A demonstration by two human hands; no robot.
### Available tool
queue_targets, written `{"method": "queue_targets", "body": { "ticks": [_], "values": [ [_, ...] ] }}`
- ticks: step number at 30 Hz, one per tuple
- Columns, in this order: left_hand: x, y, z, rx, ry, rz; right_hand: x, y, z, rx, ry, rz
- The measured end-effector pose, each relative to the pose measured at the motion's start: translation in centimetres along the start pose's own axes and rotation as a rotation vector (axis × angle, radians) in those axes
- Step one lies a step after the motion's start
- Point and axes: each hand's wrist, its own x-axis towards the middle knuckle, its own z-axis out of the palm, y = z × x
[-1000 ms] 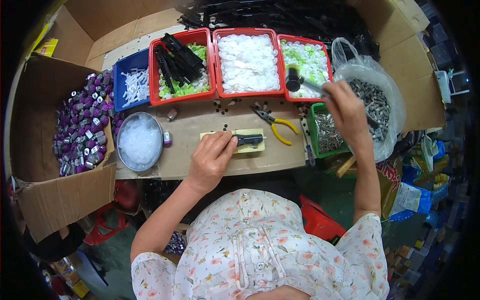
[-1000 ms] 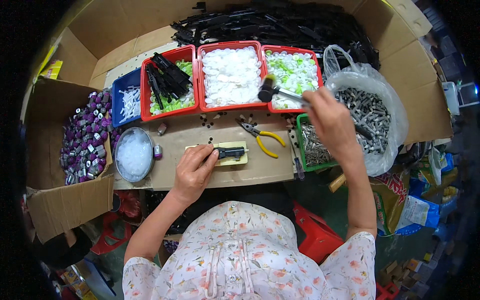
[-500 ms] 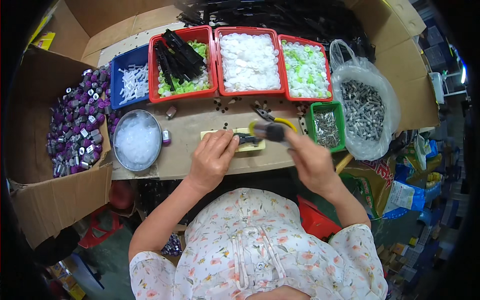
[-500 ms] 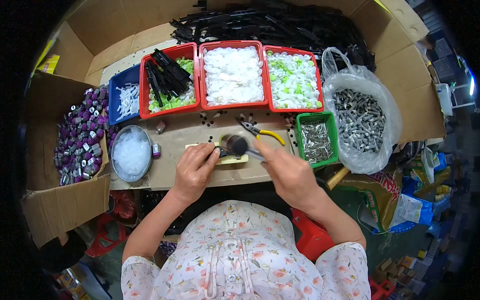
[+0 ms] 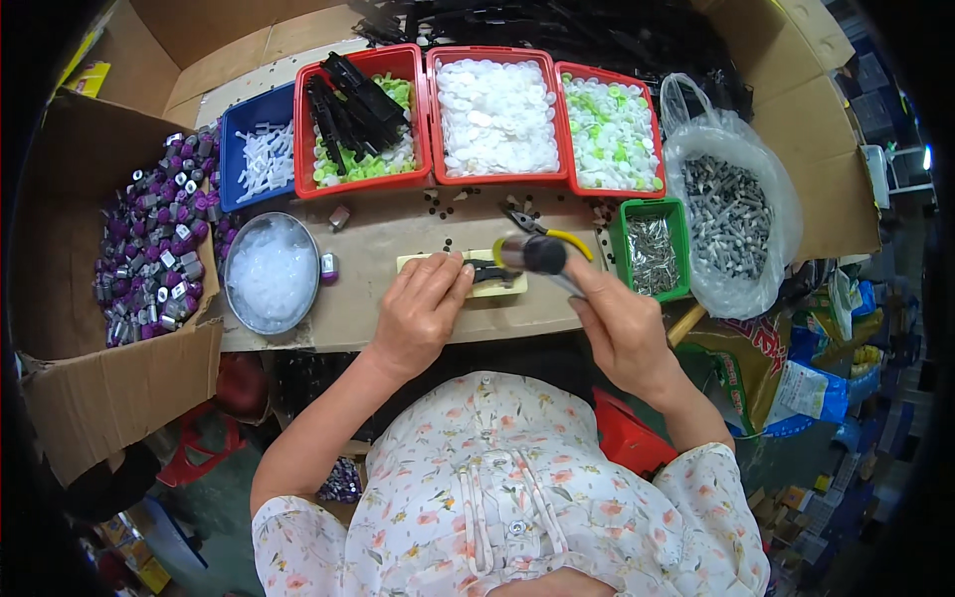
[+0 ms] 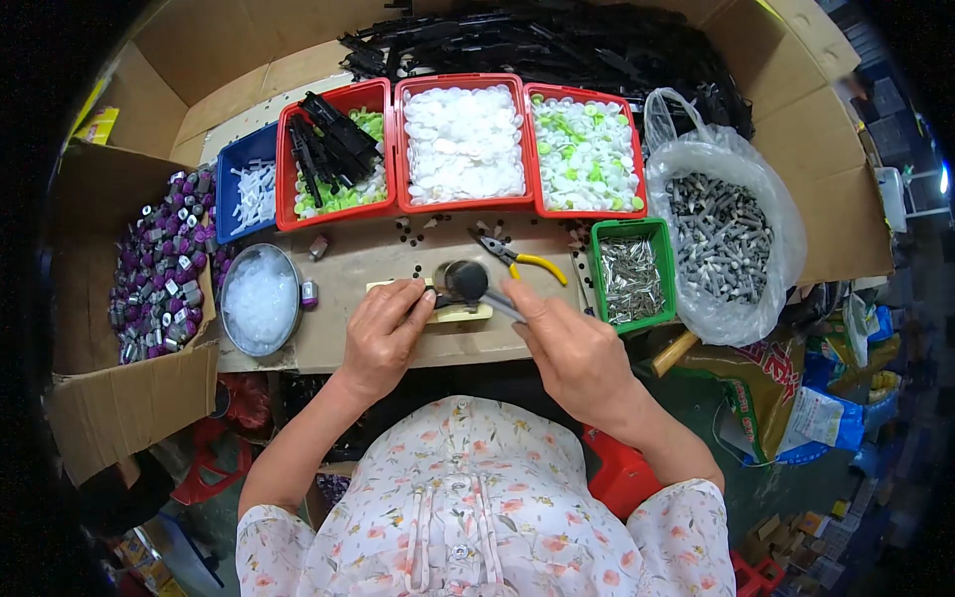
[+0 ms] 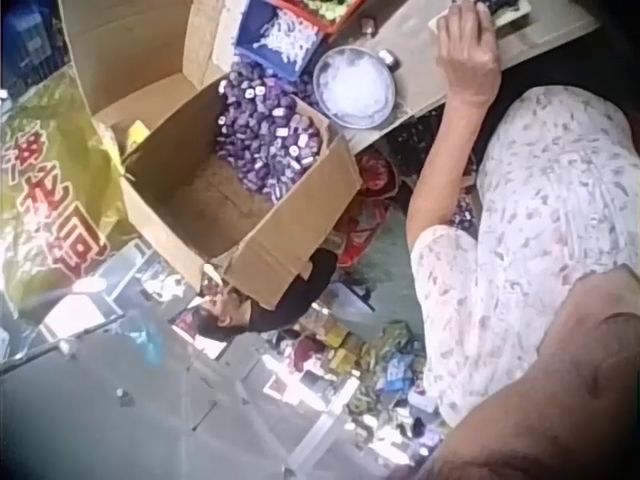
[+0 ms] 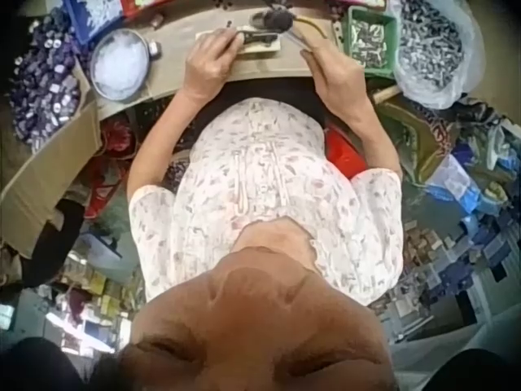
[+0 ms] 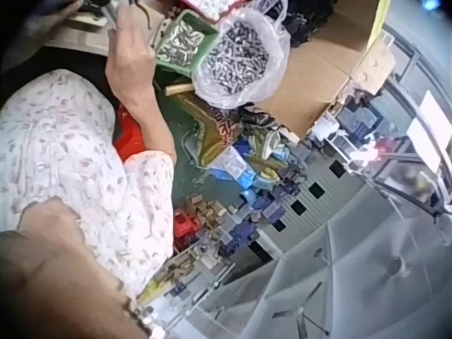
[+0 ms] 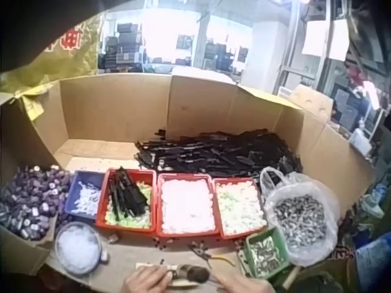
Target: Assembling small toy components at a factory workbench using various parts and tools.
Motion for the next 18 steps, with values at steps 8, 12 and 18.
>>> {"method": "queue_targets", "body": {
  "ticks": [8, 12, 18],
  "values": [
    [0.1, -0.1, -0.1, 0.002, -0.019, 0.002, 1.1, 1.0, 0.4, -0.005, 0.059, -0.068],
    [0.0, -0.1, 0.0, 0.016, -0.019, 0.014, 0.0, 1.1, 1.5, -0.152, -0.353, 0.207],
    [0.0, 0.0, -0.2, 0.045, -0.022, 0.037, -0.5, 0.6, 0.4, -0.07, 0.066, -0.063]
  ]
}}
